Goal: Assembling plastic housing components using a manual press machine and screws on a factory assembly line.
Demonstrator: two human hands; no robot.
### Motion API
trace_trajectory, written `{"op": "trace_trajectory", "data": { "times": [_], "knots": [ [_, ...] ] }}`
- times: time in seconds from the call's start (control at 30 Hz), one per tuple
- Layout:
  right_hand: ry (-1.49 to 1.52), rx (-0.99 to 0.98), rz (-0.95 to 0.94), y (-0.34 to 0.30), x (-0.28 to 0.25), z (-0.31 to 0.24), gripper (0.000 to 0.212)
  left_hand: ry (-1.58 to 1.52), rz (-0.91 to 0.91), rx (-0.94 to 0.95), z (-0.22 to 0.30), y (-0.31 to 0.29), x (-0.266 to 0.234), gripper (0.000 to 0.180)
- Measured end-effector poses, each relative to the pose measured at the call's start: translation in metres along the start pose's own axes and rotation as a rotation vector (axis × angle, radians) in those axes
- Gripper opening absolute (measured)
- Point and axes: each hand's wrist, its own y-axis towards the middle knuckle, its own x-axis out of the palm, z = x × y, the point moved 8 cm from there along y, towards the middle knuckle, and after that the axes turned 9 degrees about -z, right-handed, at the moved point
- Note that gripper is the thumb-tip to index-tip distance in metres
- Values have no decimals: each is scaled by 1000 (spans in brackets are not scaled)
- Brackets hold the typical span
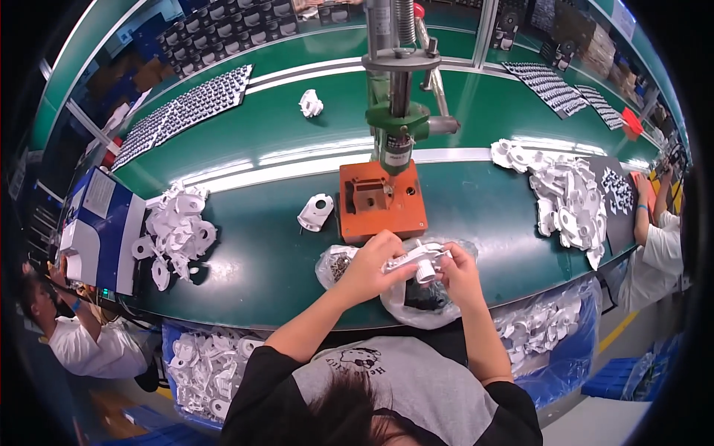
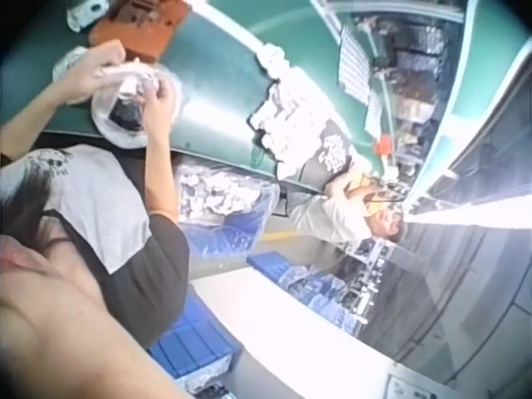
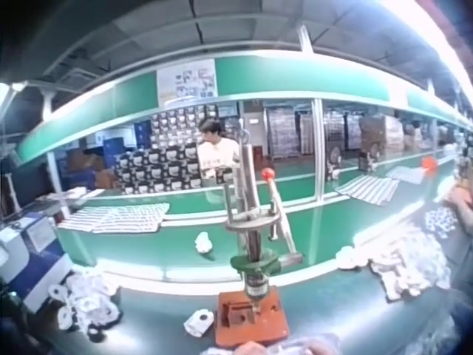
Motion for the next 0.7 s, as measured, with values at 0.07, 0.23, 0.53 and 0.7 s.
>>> {"op": "trace_trajectory", "data": {
  "times": [0.07, 0.23, 0.53, 0.7],
  "knots": [
    [-183, -51, -46, 0, 6, -10, 27, -27, -2, -13, 2, 4, -7, 26],
    [-247, -103, 38, 1, -1, -13, 14, -264, -76, -117, -16, 8, 11, 26],
    [-506, -15, 54, -8, -14, -15, 16, -297, 3, -318, -38, 8, -17, 22],
    [-1410, -60, 164, -27, -14, -29, 30, -57, -182, -433, -72, 37, -78, 42]
  ]
}}
